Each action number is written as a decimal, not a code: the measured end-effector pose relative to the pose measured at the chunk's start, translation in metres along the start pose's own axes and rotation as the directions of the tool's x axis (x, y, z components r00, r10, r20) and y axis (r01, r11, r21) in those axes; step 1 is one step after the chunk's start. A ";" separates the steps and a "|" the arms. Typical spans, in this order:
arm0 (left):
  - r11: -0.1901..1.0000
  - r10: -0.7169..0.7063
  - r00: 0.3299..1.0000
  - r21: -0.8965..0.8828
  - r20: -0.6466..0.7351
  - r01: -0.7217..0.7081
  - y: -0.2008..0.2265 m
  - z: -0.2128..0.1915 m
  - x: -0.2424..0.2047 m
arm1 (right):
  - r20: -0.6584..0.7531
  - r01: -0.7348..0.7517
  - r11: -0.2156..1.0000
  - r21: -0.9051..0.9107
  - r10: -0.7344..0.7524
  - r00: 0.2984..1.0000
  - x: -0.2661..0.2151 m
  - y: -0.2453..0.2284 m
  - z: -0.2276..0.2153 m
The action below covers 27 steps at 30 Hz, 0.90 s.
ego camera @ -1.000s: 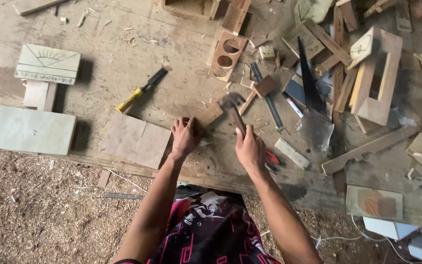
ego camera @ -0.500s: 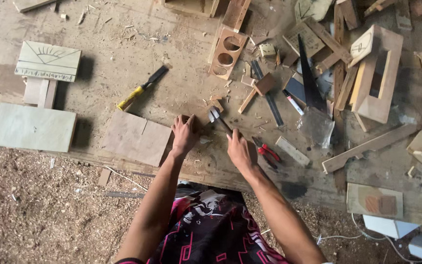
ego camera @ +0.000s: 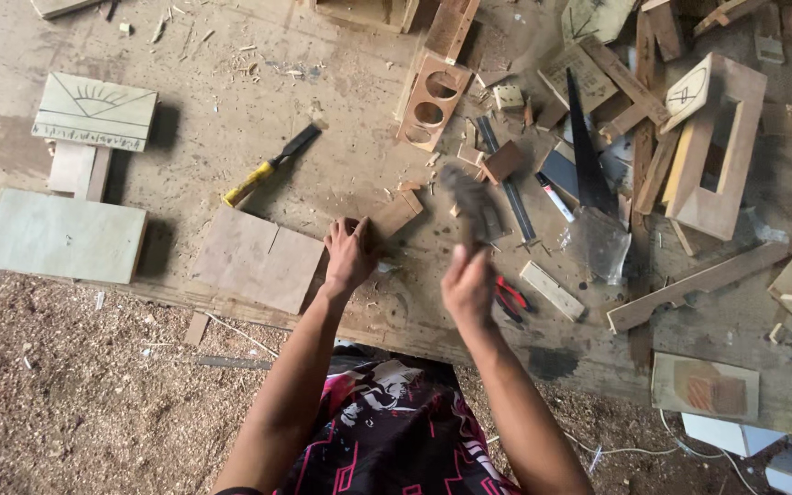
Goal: The person uses a hammer and pliers to assemble small wooden pieces on a workbench. They repeatedly tap a thin wooden strip with the hammer, then use pliers to adjust or remove a fastener, and continue hammering additional pieces into place.
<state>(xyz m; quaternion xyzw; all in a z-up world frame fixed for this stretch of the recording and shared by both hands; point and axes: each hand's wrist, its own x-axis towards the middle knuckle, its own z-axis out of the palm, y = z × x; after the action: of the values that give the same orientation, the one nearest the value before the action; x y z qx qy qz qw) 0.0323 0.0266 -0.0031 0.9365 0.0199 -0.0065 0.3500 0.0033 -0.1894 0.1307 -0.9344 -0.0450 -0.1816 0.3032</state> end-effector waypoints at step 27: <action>0.975 0.057 0.995 0.208 0.078 -0.072 0.009 -0.005 0.007 | 0.183 -0.037 0.967 -0.253 0.085 0.979 -0.008 0.037 0.062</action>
<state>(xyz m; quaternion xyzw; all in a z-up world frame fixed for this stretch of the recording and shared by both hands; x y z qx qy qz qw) 0.0393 0.0230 0.0063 0.9676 -0.0241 -0.0307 0.2494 0.0220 -0.1835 0.0606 -0.9790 -0.0220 -0.0852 0.1837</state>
